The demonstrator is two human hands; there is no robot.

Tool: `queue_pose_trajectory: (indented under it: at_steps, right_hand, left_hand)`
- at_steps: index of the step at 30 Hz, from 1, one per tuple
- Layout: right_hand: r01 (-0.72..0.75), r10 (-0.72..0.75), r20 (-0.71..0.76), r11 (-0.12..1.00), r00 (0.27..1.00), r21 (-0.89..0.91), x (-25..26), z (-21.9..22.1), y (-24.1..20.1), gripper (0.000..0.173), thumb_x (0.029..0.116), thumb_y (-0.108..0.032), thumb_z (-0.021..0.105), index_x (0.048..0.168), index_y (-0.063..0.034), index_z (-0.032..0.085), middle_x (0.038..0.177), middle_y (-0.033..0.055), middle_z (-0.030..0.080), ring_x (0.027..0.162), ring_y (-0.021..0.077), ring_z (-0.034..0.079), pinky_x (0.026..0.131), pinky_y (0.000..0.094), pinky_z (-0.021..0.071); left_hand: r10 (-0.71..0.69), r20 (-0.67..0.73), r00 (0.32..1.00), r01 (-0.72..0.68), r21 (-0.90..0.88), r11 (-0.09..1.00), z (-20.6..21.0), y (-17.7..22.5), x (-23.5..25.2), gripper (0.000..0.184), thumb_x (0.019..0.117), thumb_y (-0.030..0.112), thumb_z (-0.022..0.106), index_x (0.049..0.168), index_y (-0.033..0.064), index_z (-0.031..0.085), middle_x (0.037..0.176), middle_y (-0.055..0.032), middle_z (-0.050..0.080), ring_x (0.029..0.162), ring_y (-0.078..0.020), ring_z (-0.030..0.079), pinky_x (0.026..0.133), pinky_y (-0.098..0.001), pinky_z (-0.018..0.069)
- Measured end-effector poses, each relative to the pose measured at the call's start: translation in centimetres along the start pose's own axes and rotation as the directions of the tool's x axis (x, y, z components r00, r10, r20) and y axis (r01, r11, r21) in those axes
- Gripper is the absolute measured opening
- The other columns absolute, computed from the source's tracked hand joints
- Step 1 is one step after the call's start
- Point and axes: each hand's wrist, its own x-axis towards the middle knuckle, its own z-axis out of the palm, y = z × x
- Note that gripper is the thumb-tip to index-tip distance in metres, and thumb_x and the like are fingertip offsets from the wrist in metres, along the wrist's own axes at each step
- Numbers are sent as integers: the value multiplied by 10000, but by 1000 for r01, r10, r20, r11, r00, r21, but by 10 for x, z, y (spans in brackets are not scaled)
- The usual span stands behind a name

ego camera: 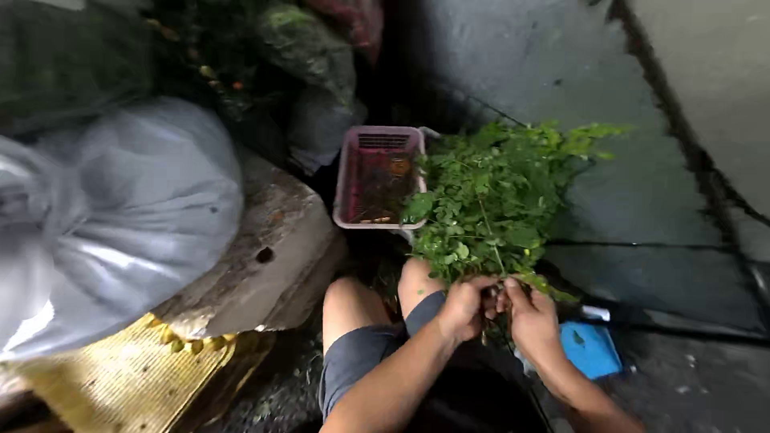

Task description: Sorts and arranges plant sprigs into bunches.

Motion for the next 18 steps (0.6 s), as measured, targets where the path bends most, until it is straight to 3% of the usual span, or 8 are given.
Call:
queue_pose_trajectory:
  at_steps: [3, 7, 9, 11, 13, 15, 17, 18]
  right_hand:
    - [-7, 9, 12, 995, 1000, -102, 2, -7, -1, 212, 1010, -135, 619, 1161, 12, 643, 946, 54, 711, 769, 119, 684, 696, 285, 604]
    - [21, -14, 46, 989, 999, -149, 5, -12, 2, 210, 974, -141, 684, 1136, -7, 680, 948, 39, 727, 771, 87, 688, 711, 256, 605]
    - [73, -61, 65, 977, 996, -202, 0, -10, 1, 215, 932, -128, 735, 1108, -16, 686, 1001, 31, 737, 884, 58, 712, 810, 234, 617]
    - [199, -185, 80, 955, 979, -218, -5, -11, 6, 224, 900, -133, 761, 1064, 8, 703, 1070, 67, 671, 959, 63, 671, 852, 220, 592]
    - [414, -401, 105, 890, 910, -190, -10, -18, 9, 211, 885, -150, 784, 1011, -5, 696, 1073, 57, 652, 976, 45, 657, 862, 203, 587]
    - [635, -610, 178, 749, 772, -190, -15, -36, 2, 109, 922, -200, 766, 968, -114, 720, 1090, 2, 631, 1035, 27, 625, 917, 196, 560]
    - [744, -719, 219, 586, 660, -319, -4, -71, -14, 87, 990, -248, 670, 1070, -217, 653, 1144, -30, 600, 1109, 52, 590, 978, 243, 518]
    - [738, -745, 165, 555, 647, -385, 9, -94, -16, 118, 1002, -237, 638, 1119, -214, 641, 1162, -28, 609, 1117, 65, 598, 979, 265, 521]
  left_hand:
    - [-4, -12, 1000, 3, -38, 999, -3, 1, 2, 248, 1085, 215, 431, 1059, 48, 612, 743, -28, 586, 504, -70, 467, 451, -203, 406]
    - [-68, -61, 996, 65, -60, 996, 2, 10, 0, 242, 1072, 248, 512, 1103, 41, 633, 701, -26, 550, 465, -61, 416, 420, -193, 371]
    - [-77, -91, 993, 75, -23, 997, 2, 15, 0, 221, 1071, 237, 537, 1122, 39, 621, 771, -45, 602, 465, -50, 425, 406, -178, 362]
    - [-74, -104, 992, 75, 2, 997, 3, 17, -1, 197, 1068, 212, 547, 1111, 33, 619, 795, -51, 617, 462, -47, 431, 399, -172, 360]
    - [-60, -86, 995, 63, 33, 997, 2, 19, -1, 208, 1079, 221, 527, 1054, 39, 626, 785, -37, 610, 455, -42, 422, 395, -172, 355]
    - [-51, -62, 997, 55, 75, 996, -2, 22, -1, 236, 1093, 241, 492, 1043, 53, 624, 806, -16, 608, 439, -25, 385, 386, -162, 340]
    - [-73, -47, 996, 78, 113, 991, -8, 27, -2, 269, 1102, 271, 468, 1044, 58, 622, 837, -18, 631, 434, -21, 377, 380, -161, 329]
    - [-87, -33, 996, 91, 128, 988, -10, 28, -3, 280, 1106, 281, 456, 1048, 58, 616, 849, -22, 636, 434, -20, 383, 377, -157, 334]
